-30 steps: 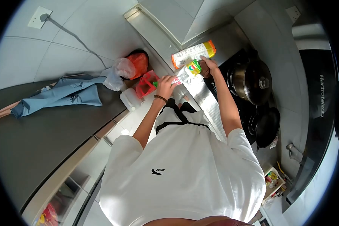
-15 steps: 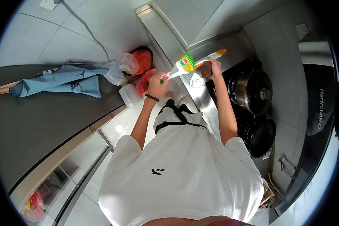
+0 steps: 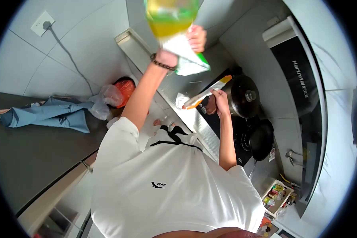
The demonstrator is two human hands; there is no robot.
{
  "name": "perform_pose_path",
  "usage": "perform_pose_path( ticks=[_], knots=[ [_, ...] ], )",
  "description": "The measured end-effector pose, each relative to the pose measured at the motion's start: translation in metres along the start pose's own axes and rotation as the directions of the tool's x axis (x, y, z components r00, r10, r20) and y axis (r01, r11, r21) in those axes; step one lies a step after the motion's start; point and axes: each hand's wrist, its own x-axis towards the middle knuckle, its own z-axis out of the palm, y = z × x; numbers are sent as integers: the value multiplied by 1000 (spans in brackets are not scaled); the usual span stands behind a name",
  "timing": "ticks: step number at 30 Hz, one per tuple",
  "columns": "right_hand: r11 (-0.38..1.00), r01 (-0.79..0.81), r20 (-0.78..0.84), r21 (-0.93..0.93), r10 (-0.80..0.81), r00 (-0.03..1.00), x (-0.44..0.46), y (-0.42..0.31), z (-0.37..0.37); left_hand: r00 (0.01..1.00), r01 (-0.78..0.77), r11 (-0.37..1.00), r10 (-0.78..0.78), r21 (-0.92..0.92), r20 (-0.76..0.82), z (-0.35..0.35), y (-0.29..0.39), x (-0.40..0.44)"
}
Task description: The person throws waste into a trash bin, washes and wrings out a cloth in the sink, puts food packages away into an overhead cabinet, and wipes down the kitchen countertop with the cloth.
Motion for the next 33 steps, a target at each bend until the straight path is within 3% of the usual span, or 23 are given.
perform_pose_path(
  ticks=[1,2,3,4,5,7,9,11,13,18,24,27,31,33],
  knots=[
    [1000,7,-19,1,-7,1000,-5,2,-7,999,29,983,-35,-181,-30,32,0,20],
    [1000,24,-30,-17,-24,999,-12,-3,-12,998,28,971,-42,-238,-54,47,-3,40],
    [999,30,-40,-33,-31,999,-20,-5,-16,993,45,981,-24,-190,112,49,-6,57],
    [998,42,-52,-53,-45,998,-25,-6,-23,977,-28,998,16,58,212,30,-12,74],
    [997,49,-65,-54,-52,997,-34,-11,-29,989,-30,919,84,394,-121,57,-13,86],
    [980,83,-5,-180,-86,996,-65,-37,-36,993,33,814,37,580,-109,110,12,125],
    [974,67,-5,-217,-70,998,-88,-57,-37,978,-155,782,210,604,-20,103,7,160],
    [968,60,-3,-243,-63,998,-105,-66,-44,997,0,851,39,525,-63,99,18,176],
    [968,37,-44,-249,-49,998,-125,-79,-46,989,79,856,-1,511,-150,95,19,192],
    [977,71,-56,-200,-84,995,-173,-97,-55,982,34,937,32,347,-185,82,10,208],
    [978,183,-80,-96,-191,978,-219,-119,-71,952,-133,861,249,490,-180,78,-14,216],
    [971,233,-90,-47,-236,968,-238,-127,-80,920,-64,829,265,555,-290,93,-22,209],
    [946,324,-138,-8,-322,937,-258,-132,-83,910,-180,831,343,526,-232,83,-34,214],
    [948,318,-138,5,-314,939,-278,-140,-86,872,-88,781,360,618,-331,94,-33,212]
  ],
)
